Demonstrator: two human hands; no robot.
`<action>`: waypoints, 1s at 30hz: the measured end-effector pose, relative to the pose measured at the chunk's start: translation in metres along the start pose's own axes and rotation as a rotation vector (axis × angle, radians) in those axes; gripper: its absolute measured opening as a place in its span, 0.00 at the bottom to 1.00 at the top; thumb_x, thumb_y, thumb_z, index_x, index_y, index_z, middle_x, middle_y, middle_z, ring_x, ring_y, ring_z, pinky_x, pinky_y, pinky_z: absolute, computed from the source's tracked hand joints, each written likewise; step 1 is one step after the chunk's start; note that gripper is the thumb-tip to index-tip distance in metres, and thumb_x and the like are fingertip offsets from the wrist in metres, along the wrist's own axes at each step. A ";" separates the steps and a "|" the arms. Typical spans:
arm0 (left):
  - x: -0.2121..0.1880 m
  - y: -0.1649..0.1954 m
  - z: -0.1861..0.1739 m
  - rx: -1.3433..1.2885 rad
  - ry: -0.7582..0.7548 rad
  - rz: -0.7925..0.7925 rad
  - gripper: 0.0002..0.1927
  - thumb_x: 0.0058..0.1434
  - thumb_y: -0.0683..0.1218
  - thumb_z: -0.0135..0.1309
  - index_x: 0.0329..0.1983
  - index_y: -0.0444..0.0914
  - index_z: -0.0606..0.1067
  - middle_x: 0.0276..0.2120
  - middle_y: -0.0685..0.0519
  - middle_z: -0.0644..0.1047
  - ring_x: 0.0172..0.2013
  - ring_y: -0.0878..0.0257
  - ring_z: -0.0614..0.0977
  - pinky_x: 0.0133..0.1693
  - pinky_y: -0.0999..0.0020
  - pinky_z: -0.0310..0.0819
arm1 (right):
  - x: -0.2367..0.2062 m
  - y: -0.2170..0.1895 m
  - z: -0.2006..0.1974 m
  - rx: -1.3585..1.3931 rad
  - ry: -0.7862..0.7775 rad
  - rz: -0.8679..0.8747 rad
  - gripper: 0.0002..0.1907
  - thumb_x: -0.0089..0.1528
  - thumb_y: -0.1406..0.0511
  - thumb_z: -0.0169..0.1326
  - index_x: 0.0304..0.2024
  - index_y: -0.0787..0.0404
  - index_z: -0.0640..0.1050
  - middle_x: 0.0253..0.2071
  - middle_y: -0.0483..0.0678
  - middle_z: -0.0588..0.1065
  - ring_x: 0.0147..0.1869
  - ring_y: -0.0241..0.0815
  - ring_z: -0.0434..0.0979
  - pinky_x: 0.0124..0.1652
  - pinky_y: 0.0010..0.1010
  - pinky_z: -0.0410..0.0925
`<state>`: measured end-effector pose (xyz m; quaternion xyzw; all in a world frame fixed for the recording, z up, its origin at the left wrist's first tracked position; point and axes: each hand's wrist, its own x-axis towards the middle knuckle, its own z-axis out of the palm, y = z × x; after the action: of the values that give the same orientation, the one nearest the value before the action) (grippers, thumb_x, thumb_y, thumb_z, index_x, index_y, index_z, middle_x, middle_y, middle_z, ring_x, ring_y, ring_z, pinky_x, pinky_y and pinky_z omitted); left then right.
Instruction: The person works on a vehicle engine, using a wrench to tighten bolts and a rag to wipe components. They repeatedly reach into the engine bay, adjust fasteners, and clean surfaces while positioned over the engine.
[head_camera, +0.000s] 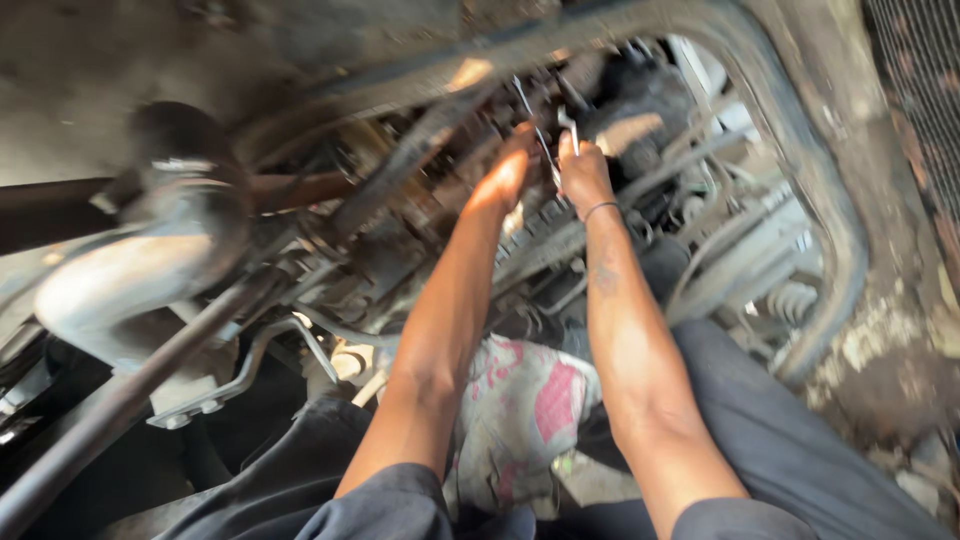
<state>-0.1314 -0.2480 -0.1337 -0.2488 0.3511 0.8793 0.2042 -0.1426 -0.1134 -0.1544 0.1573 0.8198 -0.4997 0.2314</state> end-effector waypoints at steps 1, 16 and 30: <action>-0.005 0.004 0.002 -0.002 0.031 0.006 0.18 0.64 0.60 0.40 0.42 0.47 0.75 0.34 0.53 0.79 0.34 0.58 0.81 0.36 0.52 0.77 | 0.007 -0.004 0.003 0.032 -0.073 0.036 0.22 0.69 0.54 0.49 0.37 0.67 0.78 0.27 0.49 0.76 0.25 0.39 0.77 0.25 0.35 0.71; -0.116 0.200 -0.001 1.440 0.992 1.014 0.26 0.65 0.60 0.52 0.55 0.36 0.73 0.54 0.38 0.74 0.53 0.42 0.75 0.55 0.45 0.67 | 0.059 -0.004 0.037 -0.366 -0.329 -0.035 0.15 0.60 0.56 0.56 0.38 0.60 0.79 0.26 0.48 0.78 0.25 0.43 0.75 0.25 0.36 0.66; -0.084 0.197 -0.041 1.627 0.780 0.928 0.29 0.62 0.60 0.51 0.58 0.36 0.72 0.62 0.40 0.69 0.64 0.44 0.68 0.63 0.36 0.59 | 0.052 -0.052 0.063 -0.454 -0.185 0.262 0.11 0.63 0.55 0.50 0.41 0.53 0.75 0.31 0.51 0.75 0.28 0.47 0.74 0.23 0.40 0.64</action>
<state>-0.1575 -0.4251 -0.0089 -0.1430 0.9475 0.2231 -0.1789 -0.1979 -0.1914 -0.1678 0.1599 0.8590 -0.2810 0.3971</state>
